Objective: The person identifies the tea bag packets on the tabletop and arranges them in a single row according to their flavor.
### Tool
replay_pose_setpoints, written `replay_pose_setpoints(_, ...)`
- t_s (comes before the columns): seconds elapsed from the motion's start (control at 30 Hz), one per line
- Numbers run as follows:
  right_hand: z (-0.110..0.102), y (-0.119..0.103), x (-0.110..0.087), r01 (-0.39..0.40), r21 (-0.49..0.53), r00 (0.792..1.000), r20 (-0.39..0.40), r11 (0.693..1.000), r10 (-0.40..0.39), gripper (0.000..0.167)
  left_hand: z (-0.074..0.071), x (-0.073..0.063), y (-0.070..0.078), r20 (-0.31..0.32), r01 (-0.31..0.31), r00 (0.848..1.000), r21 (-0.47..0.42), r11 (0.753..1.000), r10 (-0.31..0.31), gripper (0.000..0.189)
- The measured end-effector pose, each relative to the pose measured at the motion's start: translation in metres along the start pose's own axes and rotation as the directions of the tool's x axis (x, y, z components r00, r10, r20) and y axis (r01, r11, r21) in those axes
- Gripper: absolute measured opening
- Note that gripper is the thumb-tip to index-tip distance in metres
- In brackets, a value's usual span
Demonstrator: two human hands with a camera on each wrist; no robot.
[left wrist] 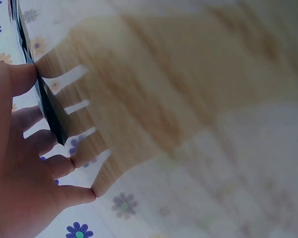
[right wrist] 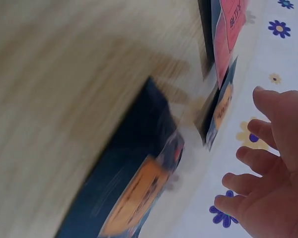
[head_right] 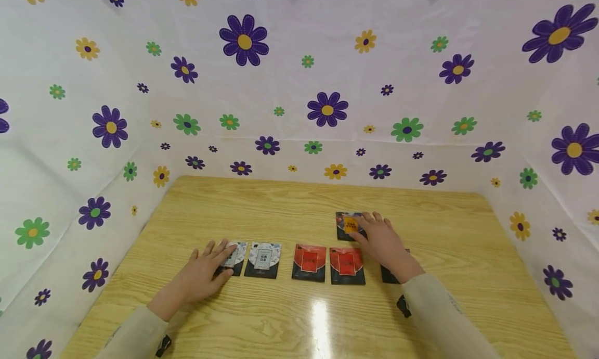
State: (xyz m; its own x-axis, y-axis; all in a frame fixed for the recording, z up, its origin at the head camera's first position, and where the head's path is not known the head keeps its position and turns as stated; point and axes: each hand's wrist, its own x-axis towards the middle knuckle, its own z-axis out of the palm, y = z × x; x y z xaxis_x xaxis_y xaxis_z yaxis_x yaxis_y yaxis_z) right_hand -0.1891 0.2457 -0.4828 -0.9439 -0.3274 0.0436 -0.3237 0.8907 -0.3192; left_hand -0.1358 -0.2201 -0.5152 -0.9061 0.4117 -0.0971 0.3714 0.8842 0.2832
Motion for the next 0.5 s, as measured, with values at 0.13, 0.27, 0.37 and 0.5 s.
replay_pose_setpoints(0.13, 0.008, 0.000, 0.015, 0.003, 0.019, 1.000, 0.014, 1.000, -0.004, 0.057, 0.001, 0.000, -0.001, -0.003, 0.003, 1.000, 0.010, 1.000, -0.003, 0.063)
replay_pose_setpoints(0.27, 0.016, 0.001, 0.023, 0.003, 0.019, 1.000, 0.029, 1.000, -0.003, 0.057, 0.000, 0.000, -0.001, 0.004, 0.007, 1.000, 0.002, 1.000, -0.007, 0.063)
replay_pose_setpoints(0.37, 0.020, 0.002, 0.025, -0.003, 0.007, 0.999, 0.037, 1.000, 0.003, 0.058, -0.001, 0.000, 0.000, 0.013, 0.009, 1.000, -0.008, 1.000, -0.009, 0.063)
replay_pose_setpoints(0.5, 0.023, 0.006, 0.027, -0.011, -0.015, 0.999, 0.047, 1.000, 0.012, 0.060, 0.001, 0.001, -0.001, 0.013, 0.006, 1.000, -0.008, 1.000, -0.006, 0.064)
